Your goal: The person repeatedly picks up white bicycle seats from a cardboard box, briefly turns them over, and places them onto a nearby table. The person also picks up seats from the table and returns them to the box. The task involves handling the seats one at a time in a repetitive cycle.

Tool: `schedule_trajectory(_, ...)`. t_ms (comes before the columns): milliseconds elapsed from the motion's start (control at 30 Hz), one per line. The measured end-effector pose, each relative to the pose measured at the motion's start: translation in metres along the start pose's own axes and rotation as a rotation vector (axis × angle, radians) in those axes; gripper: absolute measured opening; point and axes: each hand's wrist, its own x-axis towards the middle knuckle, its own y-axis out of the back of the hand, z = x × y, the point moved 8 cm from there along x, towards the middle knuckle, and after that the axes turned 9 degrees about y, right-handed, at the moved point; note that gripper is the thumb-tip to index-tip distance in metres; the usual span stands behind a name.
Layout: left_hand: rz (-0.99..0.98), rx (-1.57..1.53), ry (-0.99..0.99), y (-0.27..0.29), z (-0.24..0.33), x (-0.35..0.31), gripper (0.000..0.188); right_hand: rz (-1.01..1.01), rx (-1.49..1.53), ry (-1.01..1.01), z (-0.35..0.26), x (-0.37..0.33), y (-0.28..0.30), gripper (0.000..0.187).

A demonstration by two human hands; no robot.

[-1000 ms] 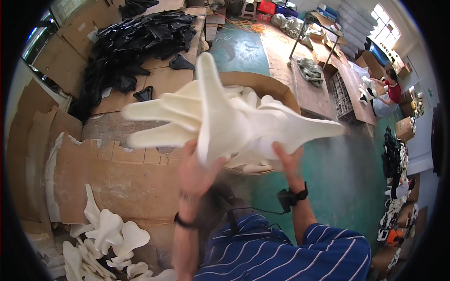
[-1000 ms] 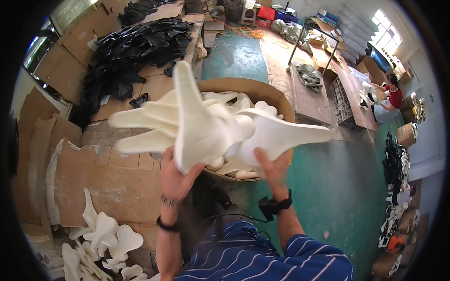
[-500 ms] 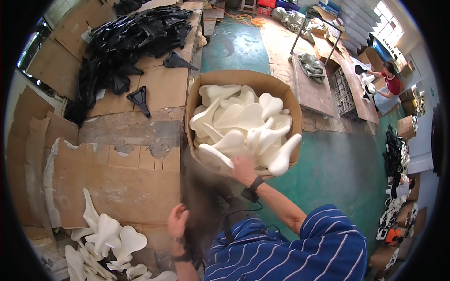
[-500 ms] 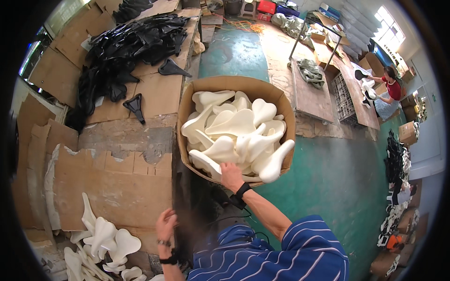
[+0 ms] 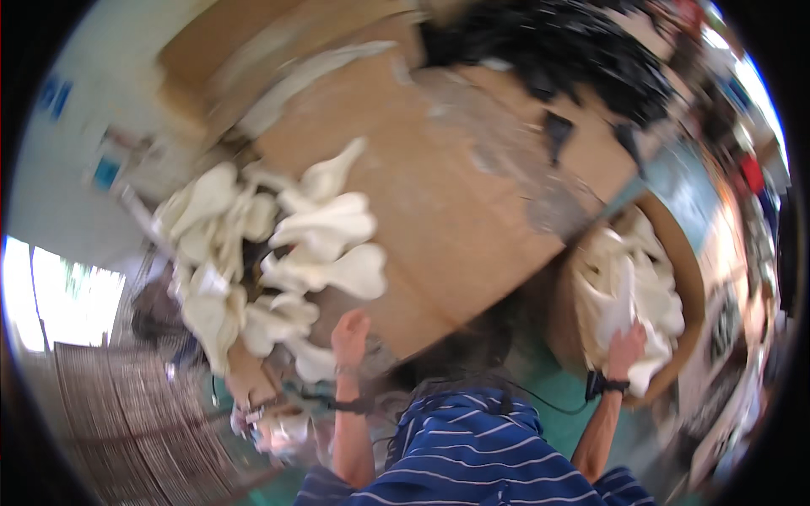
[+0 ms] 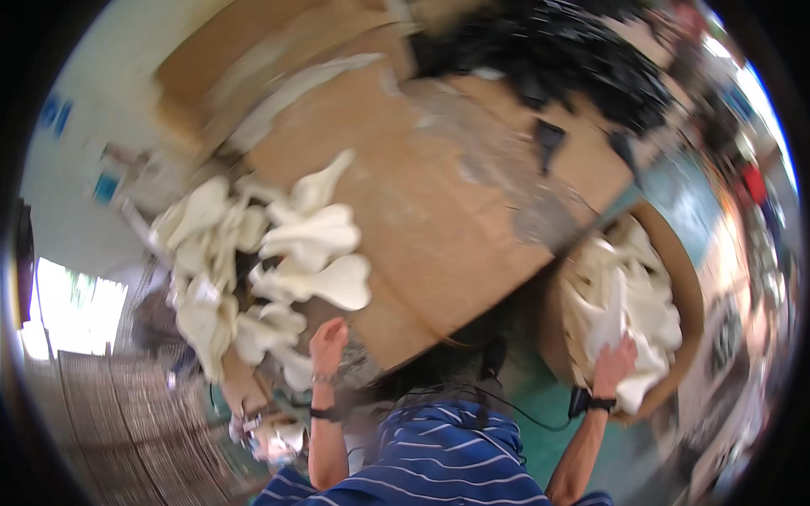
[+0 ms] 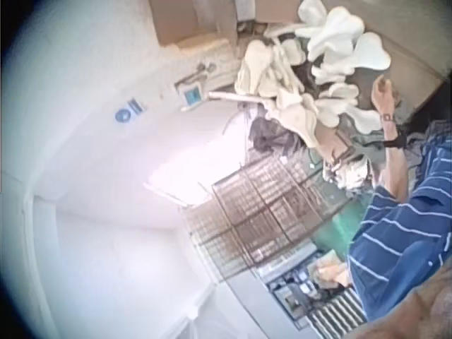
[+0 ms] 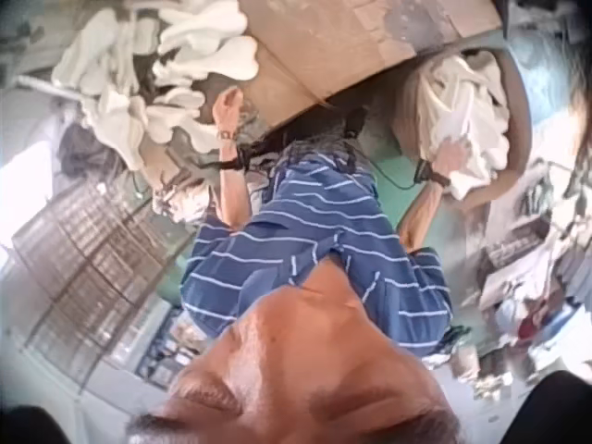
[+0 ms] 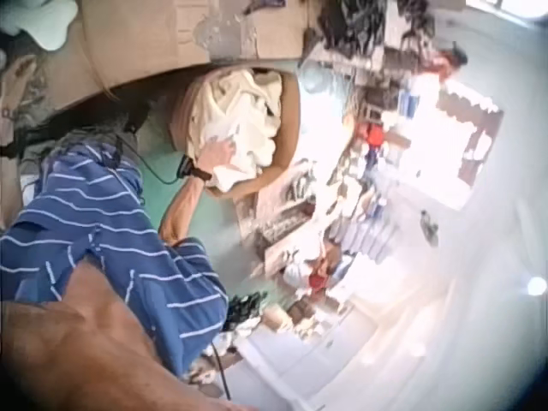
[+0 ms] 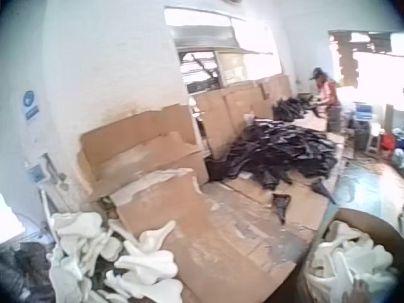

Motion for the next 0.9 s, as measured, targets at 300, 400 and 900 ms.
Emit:
schedule_trajectory(300, 0.792, 0.094, -0.066, 0.190, -0.042, -0.033, 0.045, -0.214, 0.610, 0.647, -0.317, -0.020, 0.056, 0.042)
schedule_trajectory(400, 0.740, 0.239, -0.001, 0.205, -0.085, -0.026, 0.087, -0.410, 0.726, 0.780, -0.420, -0.045, 0.060, 0.048)
schedule_trajectory(900, 0.587, -0.499, 0.165, 0.241, -0.130, 0.011, 0.079, -0.282, 0.719, 1.432, -0.831, -0.010, 0.108, 0.090)
